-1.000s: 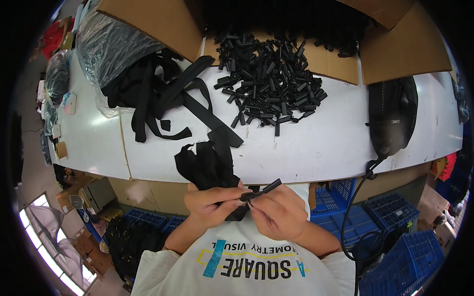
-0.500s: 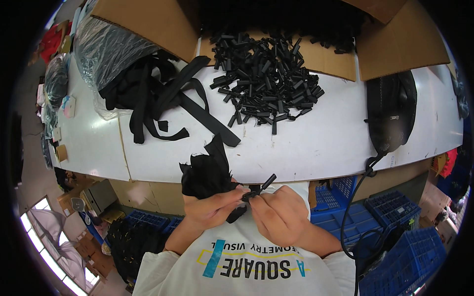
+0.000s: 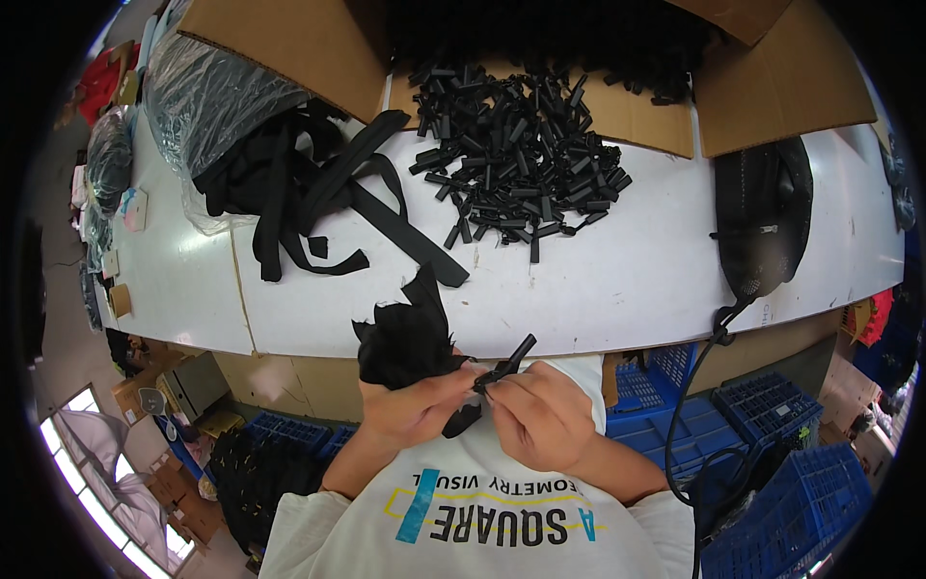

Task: The person repeatedly picks small black plastic clips from a cardboard box and attaches them to the ends of black fabric straps. The person handles the straps and clips by hand, folding and aligning the strap ends before inserting the clips. The assembled straps are placed on the table.

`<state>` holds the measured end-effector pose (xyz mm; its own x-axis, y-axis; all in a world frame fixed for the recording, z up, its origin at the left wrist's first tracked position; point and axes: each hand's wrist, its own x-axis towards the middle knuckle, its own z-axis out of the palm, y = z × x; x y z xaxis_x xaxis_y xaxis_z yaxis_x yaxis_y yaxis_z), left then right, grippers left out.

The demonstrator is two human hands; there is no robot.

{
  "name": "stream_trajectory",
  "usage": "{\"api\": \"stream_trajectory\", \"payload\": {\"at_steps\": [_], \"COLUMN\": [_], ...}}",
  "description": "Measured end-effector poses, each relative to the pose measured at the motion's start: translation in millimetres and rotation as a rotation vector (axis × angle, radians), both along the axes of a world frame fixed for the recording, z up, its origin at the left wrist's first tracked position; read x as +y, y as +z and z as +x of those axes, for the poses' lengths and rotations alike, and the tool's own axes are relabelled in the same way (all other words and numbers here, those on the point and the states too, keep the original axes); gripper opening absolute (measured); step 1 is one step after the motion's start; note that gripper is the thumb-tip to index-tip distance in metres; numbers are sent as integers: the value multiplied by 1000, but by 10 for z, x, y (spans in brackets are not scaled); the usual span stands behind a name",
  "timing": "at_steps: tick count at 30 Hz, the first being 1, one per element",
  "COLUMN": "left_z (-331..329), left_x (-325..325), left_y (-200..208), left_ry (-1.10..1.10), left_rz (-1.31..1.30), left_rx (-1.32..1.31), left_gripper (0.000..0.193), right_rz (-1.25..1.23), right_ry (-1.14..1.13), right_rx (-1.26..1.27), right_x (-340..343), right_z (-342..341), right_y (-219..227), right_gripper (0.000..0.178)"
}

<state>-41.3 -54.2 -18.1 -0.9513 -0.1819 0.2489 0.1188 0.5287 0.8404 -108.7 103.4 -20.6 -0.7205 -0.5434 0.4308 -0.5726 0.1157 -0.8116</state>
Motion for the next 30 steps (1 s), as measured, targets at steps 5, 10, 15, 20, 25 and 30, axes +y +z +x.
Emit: {"api": "stream_trajectory", "payload": {"at_steps": [5,10,15,20,25,30], "left_z": [31,67,109,73,46,45], "left_x": [18,17,76,57,11,44], "left_y": [-25,-18,-81,-69,-28,-69], "left_ry": [6,-30,5,-16,-112,-82], "left_rz": [171,219,253,219,255,247], "left_rx": [-68,-103,-80,-53,-112,-36], "left_gripper": [34,31,27,27,30,29], "right_rz": [-133,-101,-58,8,-52,-35], "right_ry": [29,89,106,149,135,173], "right_rx": [-58,-52,-38,-3,-5,-66], "right_x": [8,31,39,66,41,38], "right_z": [8,-54,-73,-74,-53,-94], "right_y": [-43,36,116,136,110,161], "right_gripper": [27,29,37,29,29,26]}}
